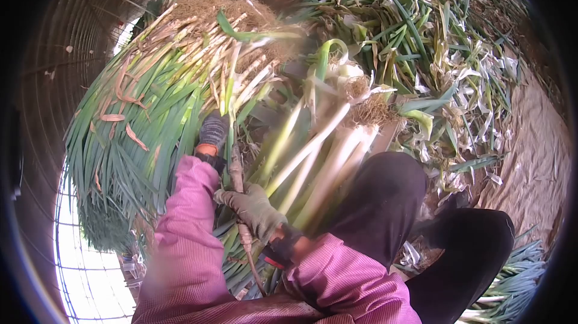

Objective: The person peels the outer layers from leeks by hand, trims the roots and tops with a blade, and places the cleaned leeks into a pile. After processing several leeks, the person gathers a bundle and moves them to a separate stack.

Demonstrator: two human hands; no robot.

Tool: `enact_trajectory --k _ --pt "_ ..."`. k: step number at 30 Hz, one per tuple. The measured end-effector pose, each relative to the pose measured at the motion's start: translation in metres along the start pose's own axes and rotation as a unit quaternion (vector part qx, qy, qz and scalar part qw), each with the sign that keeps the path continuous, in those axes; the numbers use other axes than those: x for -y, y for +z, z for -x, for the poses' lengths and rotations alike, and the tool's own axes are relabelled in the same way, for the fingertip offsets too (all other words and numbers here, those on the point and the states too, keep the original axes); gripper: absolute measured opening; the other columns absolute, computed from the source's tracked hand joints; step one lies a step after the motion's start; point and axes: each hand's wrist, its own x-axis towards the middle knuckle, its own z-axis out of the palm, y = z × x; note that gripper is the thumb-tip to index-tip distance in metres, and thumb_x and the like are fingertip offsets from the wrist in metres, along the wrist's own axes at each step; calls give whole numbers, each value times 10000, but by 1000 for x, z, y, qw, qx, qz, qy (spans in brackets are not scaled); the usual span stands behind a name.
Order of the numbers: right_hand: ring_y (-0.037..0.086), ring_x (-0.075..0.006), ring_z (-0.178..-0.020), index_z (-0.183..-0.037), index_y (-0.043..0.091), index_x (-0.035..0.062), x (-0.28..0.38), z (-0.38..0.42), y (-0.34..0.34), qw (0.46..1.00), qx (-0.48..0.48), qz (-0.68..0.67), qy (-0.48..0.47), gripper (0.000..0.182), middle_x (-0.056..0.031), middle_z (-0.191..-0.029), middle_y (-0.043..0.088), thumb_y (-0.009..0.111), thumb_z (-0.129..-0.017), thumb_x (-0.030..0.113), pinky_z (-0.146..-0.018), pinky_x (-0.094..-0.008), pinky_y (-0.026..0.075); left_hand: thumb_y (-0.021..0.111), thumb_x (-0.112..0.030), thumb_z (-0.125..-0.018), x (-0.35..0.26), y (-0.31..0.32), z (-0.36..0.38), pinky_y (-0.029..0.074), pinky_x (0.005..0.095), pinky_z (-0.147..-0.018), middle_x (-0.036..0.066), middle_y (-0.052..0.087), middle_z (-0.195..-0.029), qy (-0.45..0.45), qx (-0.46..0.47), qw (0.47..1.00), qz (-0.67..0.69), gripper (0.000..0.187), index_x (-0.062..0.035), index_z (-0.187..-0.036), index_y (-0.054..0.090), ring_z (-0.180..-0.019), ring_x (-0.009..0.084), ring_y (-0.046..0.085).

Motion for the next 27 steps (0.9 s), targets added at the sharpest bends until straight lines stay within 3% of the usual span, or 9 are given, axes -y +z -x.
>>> enact_trajectory --k 1,2,5,8,14,17,21,23,27 --pt "530 -132 -597 -965 627 6 0 2 3 1000 13 16 17 288 -23 -719 575 723 -808 227 -523 -276 427 556 -354 -901 0 2 15 505 501 -756 251 655 -897 24 1 1000 3 360 -26 -1029 632 -867 431 631" --pt "534 -136 -606 -970 628 5 -6 1 5 1000 17 -8 5 291 -33 -738 588 723 -804 225 -530 -282 431 563 -263 -893 1 6 38 498 508 -729 241 645 -873 78 -50 996 -14 299 -17 -1057 609 -837 434 622" --pt "538 -139 -613 -979 631 -1 -3 11 10 1000 2 2 -4 302 -42 -757 601 723 -795 219 -541 -279 435 592 -211 -885 20 13 84 480 494 -698 246 612 -866 147 -32 987 47 212 -41 -1011 592 -815 431 604" --pt "535 -141 -615 -990 635 -14 -8 14 9 1000 14 26 -4 326 -49 -764 605 727 -794 229 -548 -284 439 554 -52 -824 20 2 113 496 488 -712 259 627 -898 83 44 993 66 315 12 -1133 541 -819 433 612" --pt "528 -143 -505 -963 620 -56 -6 13 4 997 -1 58 40 353 -59 -676 580 732 -801 238 -464 -299 428 565 -96 -855 42 19 131 497 464 -688 260 625 -913 170 1 984 41 434 -3 -1268 470 -830 399 626" --pt "498 -160 -392 -928 606 -91 8 17 4 998 -6 19 61 367 -74 -611 563 731 -808 232 -377 -301 388 606 -204 -881 13 -28 153 498 443 -661 247 633 -921 133 76 951 270 501 -24 -1313 428 -822 380 639" --pt "592 -164 -605 -980 638 -65 11 14 4 996 0 45 74 394 -95 -772 635 733 -820 282 -562 -328 462 646 -296 -873 -9 -62 190 503 420 -650 225 640 -923 107 70 980 153 540 -34 -1298 440 -798 360 650" --pt "616 -163 -648 -999 636 -65 19 20 5 993 13 59 105 385 -94 -798 647 735 -824 264 -596 -309 484 657 -299 -863 -10 -70 205 509 416 -656 220 644 -945 77 100 972 196 549 -34 -1296 445 -806 355 657" --pt "636 -150 -758 -1043 632 -56 -14 31 8 999 8 -24 -35 348 -92 -871 674 729 -841 211 -683 -277 508 680 -255 -840 -14 -79 237 516 438 -711 221 645 -985 92 79 956 268 567 -15 -1298 448 -847 372 655"
